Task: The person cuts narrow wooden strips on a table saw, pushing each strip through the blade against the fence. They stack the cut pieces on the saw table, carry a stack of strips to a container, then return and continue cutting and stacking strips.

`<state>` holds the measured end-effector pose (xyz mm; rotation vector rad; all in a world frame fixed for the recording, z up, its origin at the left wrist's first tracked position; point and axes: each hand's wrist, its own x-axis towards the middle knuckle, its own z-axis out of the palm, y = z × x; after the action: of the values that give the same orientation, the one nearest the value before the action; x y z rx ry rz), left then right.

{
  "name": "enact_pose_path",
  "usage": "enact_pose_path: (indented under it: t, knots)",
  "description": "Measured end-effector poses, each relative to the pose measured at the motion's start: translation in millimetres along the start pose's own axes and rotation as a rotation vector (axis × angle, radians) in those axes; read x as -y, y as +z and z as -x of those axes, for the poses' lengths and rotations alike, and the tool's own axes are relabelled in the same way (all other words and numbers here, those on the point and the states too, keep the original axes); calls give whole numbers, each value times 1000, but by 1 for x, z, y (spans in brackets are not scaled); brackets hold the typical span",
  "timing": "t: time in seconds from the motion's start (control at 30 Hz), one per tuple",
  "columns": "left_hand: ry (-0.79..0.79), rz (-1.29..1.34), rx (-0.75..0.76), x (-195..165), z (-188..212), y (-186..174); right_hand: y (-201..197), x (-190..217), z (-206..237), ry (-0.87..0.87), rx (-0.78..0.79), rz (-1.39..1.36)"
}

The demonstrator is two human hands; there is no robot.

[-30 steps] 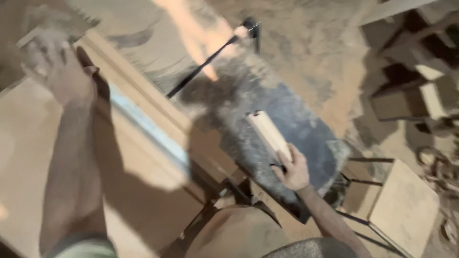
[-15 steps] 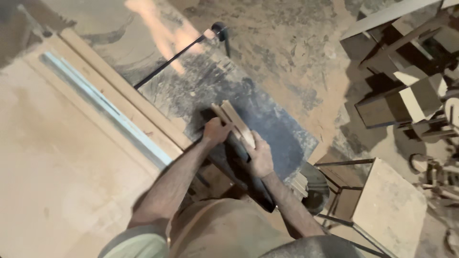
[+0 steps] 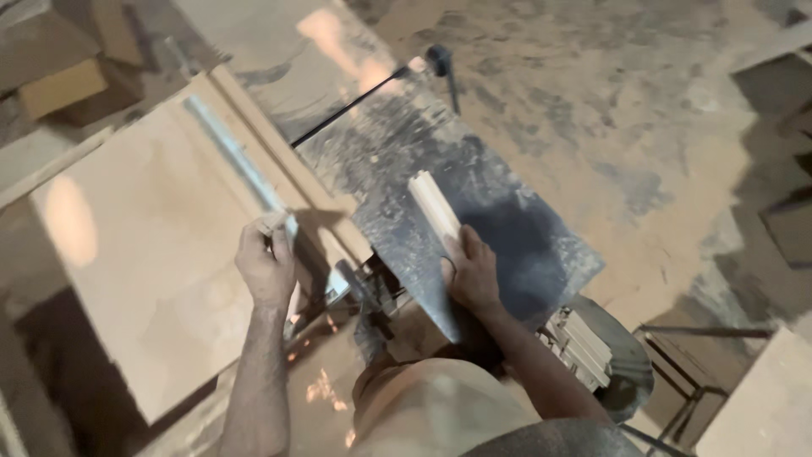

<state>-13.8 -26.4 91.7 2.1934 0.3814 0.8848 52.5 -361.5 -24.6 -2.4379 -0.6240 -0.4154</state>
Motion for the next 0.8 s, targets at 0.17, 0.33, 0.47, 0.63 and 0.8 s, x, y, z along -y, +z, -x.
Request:
enact_pose_path:
  t: [0.17, 0.33, 0.47, 0.63, 0.8]
  knots:
    - [-309, -520, 140, 25, 30, -8, -5, 3, -3, -13, 68, -64]
    - [-589, -556, 341, 58, 5, 33, -8, 6, -8, -72, 49, -5]
    - [-504, -222, 330, 72, 1, 42, -6, 7, -10, -67, 32, 2]
    - [-210, -377, 551, 80, 15, 25, -4, 3, -11, -97, 47, -17]
    - [-190, -543, 715, 71, 12, 25, 0, 4, -12, -97, 52, 47]
